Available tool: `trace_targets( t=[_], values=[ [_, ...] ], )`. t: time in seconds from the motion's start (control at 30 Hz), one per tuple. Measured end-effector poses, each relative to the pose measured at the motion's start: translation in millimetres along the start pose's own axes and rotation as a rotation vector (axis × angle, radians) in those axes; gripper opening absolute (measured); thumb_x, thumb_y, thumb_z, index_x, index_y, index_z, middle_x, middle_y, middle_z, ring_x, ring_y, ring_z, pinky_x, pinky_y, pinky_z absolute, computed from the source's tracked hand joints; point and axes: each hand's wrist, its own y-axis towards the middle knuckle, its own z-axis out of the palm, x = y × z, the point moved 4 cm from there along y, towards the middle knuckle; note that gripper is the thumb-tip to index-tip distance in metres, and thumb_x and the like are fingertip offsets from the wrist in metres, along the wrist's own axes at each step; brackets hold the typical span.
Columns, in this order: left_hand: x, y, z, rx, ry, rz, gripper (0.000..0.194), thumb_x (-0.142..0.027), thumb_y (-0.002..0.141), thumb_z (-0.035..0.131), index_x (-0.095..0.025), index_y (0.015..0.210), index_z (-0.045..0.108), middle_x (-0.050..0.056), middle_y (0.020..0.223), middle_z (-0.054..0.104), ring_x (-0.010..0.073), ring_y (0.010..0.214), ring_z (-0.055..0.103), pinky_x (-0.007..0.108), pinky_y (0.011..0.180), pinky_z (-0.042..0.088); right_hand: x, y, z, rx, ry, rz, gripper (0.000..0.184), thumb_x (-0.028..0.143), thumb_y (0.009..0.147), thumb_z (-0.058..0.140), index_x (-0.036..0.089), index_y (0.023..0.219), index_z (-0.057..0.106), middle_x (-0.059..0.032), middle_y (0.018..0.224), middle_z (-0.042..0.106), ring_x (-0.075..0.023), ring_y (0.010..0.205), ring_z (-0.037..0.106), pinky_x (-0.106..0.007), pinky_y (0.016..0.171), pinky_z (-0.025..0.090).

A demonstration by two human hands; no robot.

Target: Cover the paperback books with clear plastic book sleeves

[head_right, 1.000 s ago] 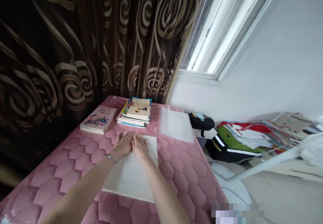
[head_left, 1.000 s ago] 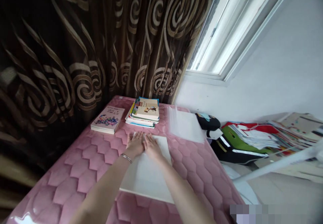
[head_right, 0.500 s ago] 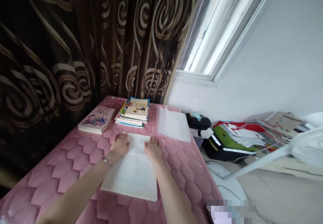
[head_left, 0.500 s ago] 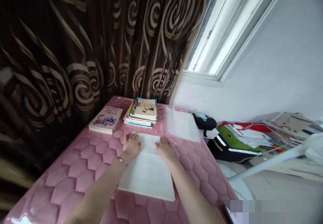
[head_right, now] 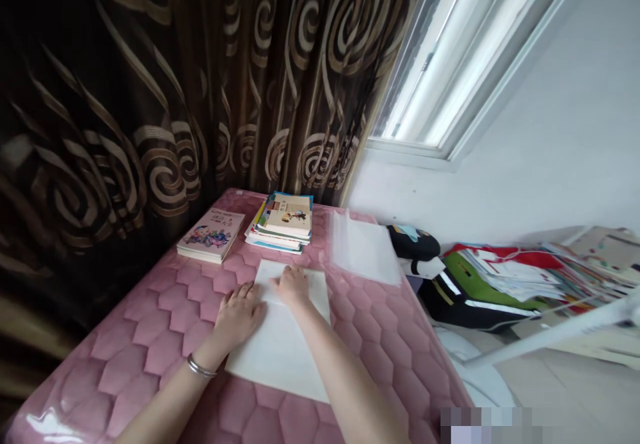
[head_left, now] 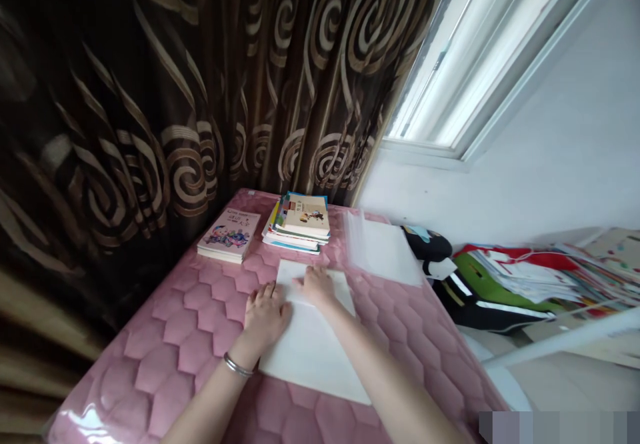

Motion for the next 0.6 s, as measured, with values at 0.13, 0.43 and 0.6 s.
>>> trace_targets(
  t=[0.13,0.43,0.6],
  values=[
    [-0.9,9.3,-5.7,0.024,-0.003,-0.013,0.052,-0.041,0.092,0.039,-0.020,0.138,0.052,0.012,0.140,0.054,0.0312,0.127,0.048,0.050,0.104,0.037,25.5,16.9,2.5,0.042,0.116,-0.020,0.055,0.059,0.083,0.059,0.015,0.115,0.067,-0.0162,0.124,0.065,-0.0273,0.119,0.057,-0.032,0.089,0.046],
    [3.2,14.8,0.2,0.028,-0.054,-0.015,0.052,-0.047,0.091,0.038,-0.021,0.133,0.056,0.013,0.135,0.055,0.0322,0.119,0.048,0.049,0.099,0.036,28.6,66.1,7.1,0.082,0.116,0.083,0.058,0.067,0.073,0.066,0.015,0.097,0.074,-0.0168,0.099,0.075,-0.0276,0.097,0.070,-0.029,0.073,0.051],
    [4.5,14.9,-0.8,0.021,-0.087,-0.014,0.053,-0.047,0.091,0.039,-0.020,0.133,0.056,0.013,0.132,0.056,0.0327,0.117,0.048,0.050,0.099,0.036,34.4,73.6,7.4,0.035,0.113,0.142,0.058,0.061,0.085,0.056,0.010,0.109,0.070,-0.0211,0.107,0.072,-0.0285,0.102,0.069,-0.031,0.079,0.050]
  ],
)
